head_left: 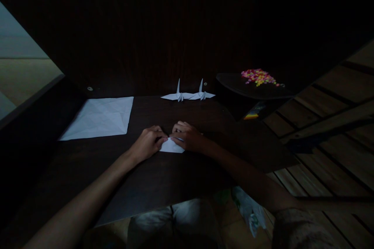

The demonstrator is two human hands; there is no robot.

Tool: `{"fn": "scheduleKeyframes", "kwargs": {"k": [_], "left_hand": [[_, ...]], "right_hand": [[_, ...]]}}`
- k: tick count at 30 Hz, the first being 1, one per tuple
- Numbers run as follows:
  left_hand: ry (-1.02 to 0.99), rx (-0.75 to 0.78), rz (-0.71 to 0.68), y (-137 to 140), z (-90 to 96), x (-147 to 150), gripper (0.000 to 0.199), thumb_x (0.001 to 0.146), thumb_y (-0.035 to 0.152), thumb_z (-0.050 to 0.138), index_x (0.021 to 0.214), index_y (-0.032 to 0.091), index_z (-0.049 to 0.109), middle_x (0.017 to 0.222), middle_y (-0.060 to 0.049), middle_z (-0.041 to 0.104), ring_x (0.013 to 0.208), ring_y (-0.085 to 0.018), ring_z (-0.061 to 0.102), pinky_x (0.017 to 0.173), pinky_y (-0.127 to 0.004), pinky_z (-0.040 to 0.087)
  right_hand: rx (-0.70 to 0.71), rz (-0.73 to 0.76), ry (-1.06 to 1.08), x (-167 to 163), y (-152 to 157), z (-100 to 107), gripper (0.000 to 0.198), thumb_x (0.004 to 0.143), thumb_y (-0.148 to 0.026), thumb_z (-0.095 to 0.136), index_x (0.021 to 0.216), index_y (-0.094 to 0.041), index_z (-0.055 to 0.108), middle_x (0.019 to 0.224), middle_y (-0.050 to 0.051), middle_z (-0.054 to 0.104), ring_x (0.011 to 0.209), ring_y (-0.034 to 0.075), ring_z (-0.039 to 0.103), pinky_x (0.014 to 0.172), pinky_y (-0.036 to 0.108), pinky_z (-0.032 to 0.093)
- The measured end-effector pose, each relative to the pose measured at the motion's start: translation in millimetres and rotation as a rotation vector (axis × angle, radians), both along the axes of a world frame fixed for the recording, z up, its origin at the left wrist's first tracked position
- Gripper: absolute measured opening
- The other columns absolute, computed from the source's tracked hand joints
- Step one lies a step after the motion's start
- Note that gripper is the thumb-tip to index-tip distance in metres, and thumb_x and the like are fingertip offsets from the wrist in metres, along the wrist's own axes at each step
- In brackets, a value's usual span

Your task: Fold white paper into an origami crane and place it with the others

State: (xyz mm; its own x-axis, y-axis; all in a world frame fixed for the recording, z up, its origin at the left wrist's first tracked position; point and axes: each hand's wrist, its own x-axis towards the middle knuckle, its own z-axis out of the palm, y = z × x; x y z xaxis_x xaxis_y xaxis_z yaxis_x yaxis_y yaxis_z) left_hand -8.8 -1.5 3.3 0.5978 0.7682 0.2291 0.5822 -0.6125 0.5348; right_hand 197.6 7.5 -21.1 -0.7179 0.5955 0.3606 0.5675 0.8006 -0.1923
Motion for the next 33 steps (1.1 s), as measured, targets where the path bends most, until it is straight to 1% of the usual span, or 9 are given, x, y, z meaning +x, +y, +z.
{"fn": "scheduleKeyframes", "kwargs": {"k": [3, 9, 12, 15, 21, 25, 28, 33], "left_hand": [[0.039, 0.043, -0.036, 0, -2.8, 0, 0.02, 0.086, 0.016, 0.05, 0.086, 0.016, 0.07, 0.082, -0.006, 0.065, 0.078, -0.017, 0.061, 0.073, -0.028, 0.048], [0.137, 0.174, -0.101, 0, -11.5, -2, 0.021, 0.091, 0.016, 0.044, 0.086, 0.013, 0.065, 0.084, -0.008, 0.061, 0.08, -0.018, 0.057, 0.075, -0.03, 0.048], [0.214, 0.244, -0.144, 0, -12.8, -3, 0.021, 0.091, 0.014, 0.043, 0.084, 0.012, 0.063, 0.085, -0.009, 0.059, 0.08, -0.018, 0.055, 0.075, -0.03, 0.047], [0.281, 0.28, -0.176, -1, -11.0, -3, 0.02, 0.09, 0.01, 0.044, 0.084, 0.012, 0.062, 0.086, -0.009, 0.058, 0.078, -0.018, 0.054, 0.073, -0.029, 0.047], [0.368, 0.31, -0.212, -5, -6.3, -1, 0.021, 0.087, 0.004, 0.043, 0.084, 0.012, 0.062, 0.084, -0.009, 0.056, 0.075, -0.018, 0.052, 0.069, -0.03, 0.047], [0.397, 0.332, -0.213, -7, -3.7, 0, 0.022, 0.088, 0.003, 0.041, 0.086, 0.012, 0.062, 0.085, -0.009, 0.056, 0.075, -0.018, 0.052, 0.07, -0.03, 0.048], [0.45, 0.364, -0.223, -8, -1.7, 1, 0.021, 0.087, 0.003, 0.042, 0.088, 0.012, 0.061, 0.086, -0.009, 0.057, 0.077, -0.018, 0.053, 0.072, -0.03, 0.049], [0.475, 0.399, -0.246, -7, -0.4, 3, 0.022, 0.086, 0.003, 0.042, 0.088, 0.011, 0.063, 0.089, -0.011, 0.059, 0.083, -0.02, 0.055, 0.081, -0.033, 0.049]], "right_hand": [[0.024, -0.019, -0.049, -1, -2, 2, 0.02, 0.092, -0.025, 0.05, 0.089, -0.018, 0.068, 0.087, 0.007, 0.06, 0.083, 0.018, 0.048, 0.071, 0.03, 0.035], [0.009, -0.058, -0.156, 0, -7, 4, 0.021, 0.094, -0.023, 0.045, 0.095, -0.021, 0.066, 0.096, 0.004, 0.062, 0.083, 0.015, 0.052, 0.058, 0.025, 0.03], [0.028, -0.069, -0.194, 1, -9, 3, 0.021, 0.094, -0.02, 0.044, 0.096, -0.022, 0.065, 0.096, 0.004, 0.062, 0.082, 0.015, 0.052, 0.057, 0.025, 0.028], [0.03, -0.08, -0.23, 1, -10, 2, 0.021, 0.093, -0.017, 0.044, 0.097, -0.021, 0.064, 0.095, 0.005, 0.063, 0.081, 0.016, 0.052, 0.055, 0.026, 0.028], [0.026, -0.07, -0.301, -3, -14, 7, 0.019, 0.089, -0.012, 0.045, 0.099, -0.018, 0.061, 0.096, 0.008, 0.061, 0.084, 0.018, 0.052, 0.053, 0.026, 0.031], [-0.011, -0.062, -0.312, -6, -19, 13, 0.016, 0.086, -0.016, 0.048, 0.095, -0.015, 0.061, 0.097, 0.011, 0.06, 0.085, 0.02, 0.052, 0.056, 0.028, 0.036], [-0.034, -0.052, -0.323, -7, -22, 17, 0.016, 0.082, -0.018, 0.052, 0.095, -0.013, 0.061, 0.1, 0.012, 0.059, 0.087, 0.022, 0.052, 0.059, 0.029, 0.04], [-0.055, -0.066, -0.332, -10, -26, 23, 0.018, 0.082, -0.022, 0.054, 0.095, -0.012, 0.061, 0.104, 0.013, 0.058, 0.091, 0.023, 0.053, 0.064, 0.031, 0.044]]}}
